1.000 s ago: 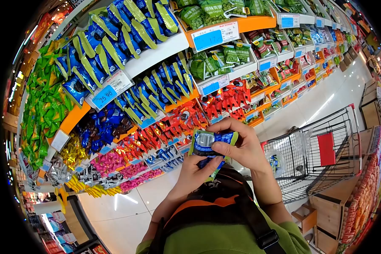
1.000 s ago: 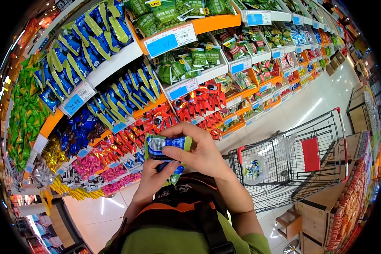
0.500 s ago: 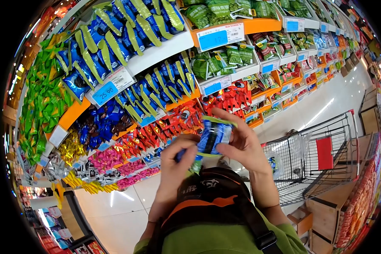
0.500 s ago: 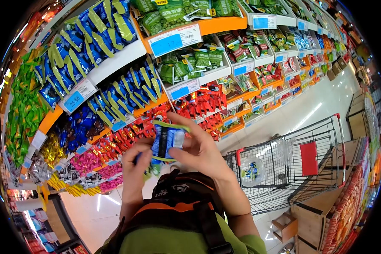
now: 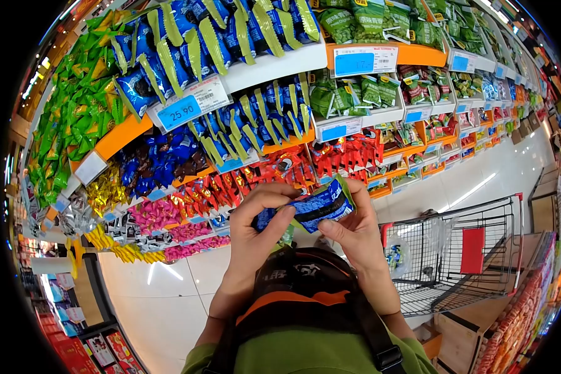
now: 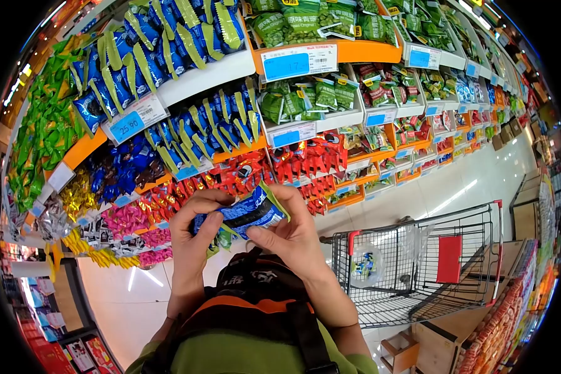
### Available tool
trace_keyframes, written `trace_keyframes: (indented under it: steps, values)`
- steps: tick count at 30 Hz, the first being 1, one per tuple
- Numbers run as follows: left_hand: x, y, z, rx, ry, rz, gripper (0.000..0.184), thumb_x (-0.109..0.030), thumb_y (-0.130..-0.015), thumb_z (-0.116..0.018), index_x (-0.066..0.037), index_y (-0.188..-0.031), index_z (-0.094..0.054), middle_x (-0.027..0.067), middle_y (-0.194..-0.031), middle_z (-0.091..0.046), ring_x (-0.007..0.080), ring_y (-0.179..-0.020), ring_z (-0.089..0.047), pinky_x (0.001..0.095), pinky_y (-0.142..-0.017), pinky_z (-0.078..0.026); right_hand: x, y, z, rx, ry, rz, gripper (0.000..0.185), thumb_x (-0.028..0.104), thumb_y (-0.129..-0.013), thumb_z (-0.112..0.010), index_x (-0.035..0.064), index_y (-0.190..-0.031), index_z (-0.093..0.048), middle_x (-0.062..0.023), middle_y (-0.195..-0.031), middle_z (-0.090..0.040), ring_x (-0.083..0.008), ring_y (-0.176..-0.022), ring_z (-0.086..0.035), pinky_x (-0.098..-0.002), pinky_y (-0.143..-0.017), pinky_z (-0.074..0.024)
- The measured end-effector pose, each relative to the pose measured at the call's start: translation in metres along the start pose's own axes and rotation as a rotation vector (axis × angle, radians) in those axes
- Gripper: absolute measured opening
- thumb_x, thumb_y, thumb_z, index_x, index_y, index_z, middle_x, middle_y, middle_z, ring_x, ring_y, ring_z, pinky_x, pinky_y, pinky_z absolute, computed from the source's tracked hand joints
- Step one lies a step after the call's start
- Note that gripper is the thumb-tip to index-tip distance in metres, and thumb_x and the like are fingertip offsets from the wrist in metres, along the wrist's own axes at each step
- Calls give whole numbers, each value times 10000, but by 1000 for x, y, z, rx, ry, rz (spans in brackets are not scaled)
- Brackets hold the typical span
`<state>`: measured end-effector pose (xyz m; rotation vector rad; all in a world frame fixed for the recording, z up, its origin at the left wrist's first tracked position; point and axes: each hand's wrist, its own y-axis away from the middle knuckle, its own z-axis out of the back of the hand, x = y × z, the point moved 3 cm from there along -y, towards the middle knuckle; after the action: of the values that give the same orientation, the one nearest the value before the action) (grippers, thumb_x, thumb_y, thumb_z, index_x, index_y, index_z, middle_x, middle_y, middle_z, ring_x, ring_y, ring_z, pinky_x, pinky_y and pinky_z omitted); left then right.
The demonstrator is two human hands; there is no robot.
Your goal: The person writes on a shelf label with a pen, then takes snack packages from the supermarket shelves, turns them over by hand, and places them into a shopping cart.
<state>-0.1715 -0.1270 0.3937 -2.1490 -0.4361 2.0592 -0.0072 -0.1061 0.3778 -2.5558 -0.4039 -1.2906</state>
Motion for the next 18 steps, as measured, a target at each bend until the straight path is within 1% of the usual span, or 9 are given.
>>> trace_keyframes:
  steps: [7,12,15,16,18]
  values:
    - [-4,0,-1,8,-18,-9,72,-8,-820,-657,17,-885,-638,131,-1001,-635,211,-964,-594,320,-854,-444,-3,2,5,2,-15,-39,580,-55,-800,-692,60,-1271,-373,-63,-1198,-518,-129,-965,-607,-239,-733,-546]
    - [-4,-1,-4,12,2,8,71,-4,-818,-654,16,-884,-637,129,-1004,-634,206,-967,-590,321,-857,-444,-3,2,5,-15,-1,9,590,-70,-789,-694,57,-1269,-375,-65,-1203,-514,-127,-957,-609,-238,-732,-545]
    - [0,-1,-7,29,28,19,69,0,-828,-637,16,-894,-629,126,-1021,-627,198,-963,-587,313,-857,-442,-1,4,7,-13,26,3,597,-80,-781,-697,60,-1267,-380,-67,-1214,-507,-129,-953,-610,-240,-752,-542]
    - [2,-1,-8,41,38,23,69,1,-832,-629,16,-899,-626,125,-1029,-624,195,-961,-587,310,-857,-442,-1,5,9,-29,24,-13,594,-70,-787,-695,64,-1275,-384,-63,-1195,-521,-127,-961,-607,-248,-758,-539]
    - [11,-1,-15,9,181,146,67,-8,-851,-600,8,-913,-618,121,-1040,-618,188,-962,-586,305,-859,-444,-2,10,16,-83,24,-35,589,-50,-799,-692,72,-1291,-393,-56,-1156,-549,-125,-975,-600,-264,-770,-533]
